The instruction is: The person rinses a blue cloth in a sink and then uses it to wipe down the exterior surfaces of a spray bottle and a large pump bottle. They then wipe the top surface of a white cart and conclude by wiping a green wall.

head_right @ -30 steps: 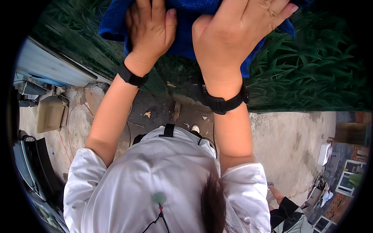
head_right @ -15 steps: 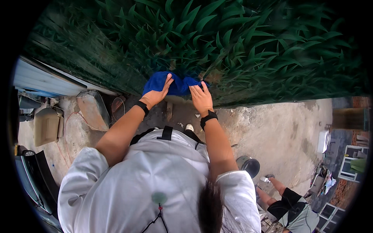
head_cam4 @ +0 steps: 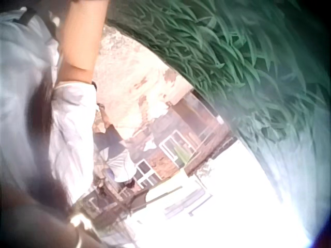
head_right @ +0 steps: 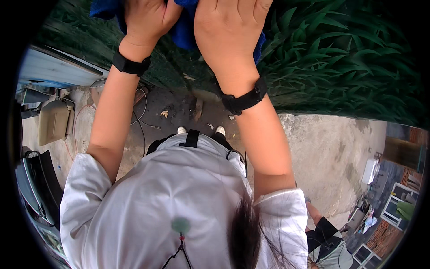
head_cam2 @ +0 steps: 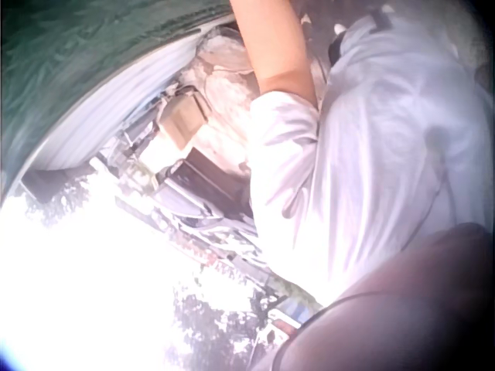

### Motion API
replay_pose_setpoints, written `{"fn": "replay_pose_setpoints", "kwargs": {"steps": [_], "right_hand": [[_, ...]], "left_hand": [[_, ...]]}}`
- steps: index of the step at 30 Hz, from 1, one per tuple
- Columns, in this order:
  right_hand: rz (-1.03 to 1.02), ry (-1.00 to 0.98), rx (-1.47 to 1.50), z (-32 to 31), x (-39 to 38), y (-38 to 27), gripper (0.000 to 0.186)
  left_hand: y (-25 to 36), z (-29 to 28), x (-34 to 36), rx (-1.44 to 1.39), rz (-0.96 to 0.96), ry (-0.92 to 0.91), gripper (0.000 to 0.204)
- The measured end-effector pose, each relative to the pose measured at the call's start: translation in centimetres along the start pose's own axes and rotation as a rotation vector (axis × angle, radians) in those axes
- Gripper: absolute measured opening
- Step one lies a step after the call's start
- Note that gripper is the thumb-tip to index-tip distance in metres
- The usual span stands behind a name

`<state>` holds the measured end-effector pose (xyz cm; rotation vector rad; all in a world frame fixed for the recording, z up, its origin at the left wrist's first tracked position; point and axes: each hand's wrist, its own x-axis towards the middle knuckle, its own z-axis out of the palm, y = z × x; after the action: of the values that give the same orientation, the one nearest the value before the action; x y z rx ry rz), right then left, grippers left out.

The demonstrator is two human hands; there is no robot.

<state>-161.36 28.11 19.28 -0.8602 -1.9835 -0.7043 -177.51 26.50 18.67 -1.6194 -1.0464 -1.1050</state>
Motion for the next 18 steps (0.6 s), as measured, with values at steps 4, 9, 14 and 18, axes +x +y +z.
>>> {"fn": "replay_pose_setpoints", "kwargs": {"steps": [4, 9, 14, 18], "right_hand": [[-0.160, 0.177, 0.059, 4.0, -2.8, -0.7, 0.044], [-0.375, -0.179, 0.178, 6.3, -11.4, -0.6, 0.037], [-0.493, -0.353, 0.295, 8.9, -17.8, 0.8, 0.033], [-0.494, -0.465, 0.220, 7.3, -20.2, 2.0, 0.038]], "left_hand": [[3.4, 0.8, -5.6, 0.231, -0.345, -0.230, 0.061], [5.7, -0.1, -15.5, 0.418, -0.074, -0.717, 0.050], [8.2, -1.1, -21.3, 0.096, -0.318, -0.711, 0.039], [9.2, -1.6, -21.5, -0.039, -0.294, -0.776, 0.037]]}}
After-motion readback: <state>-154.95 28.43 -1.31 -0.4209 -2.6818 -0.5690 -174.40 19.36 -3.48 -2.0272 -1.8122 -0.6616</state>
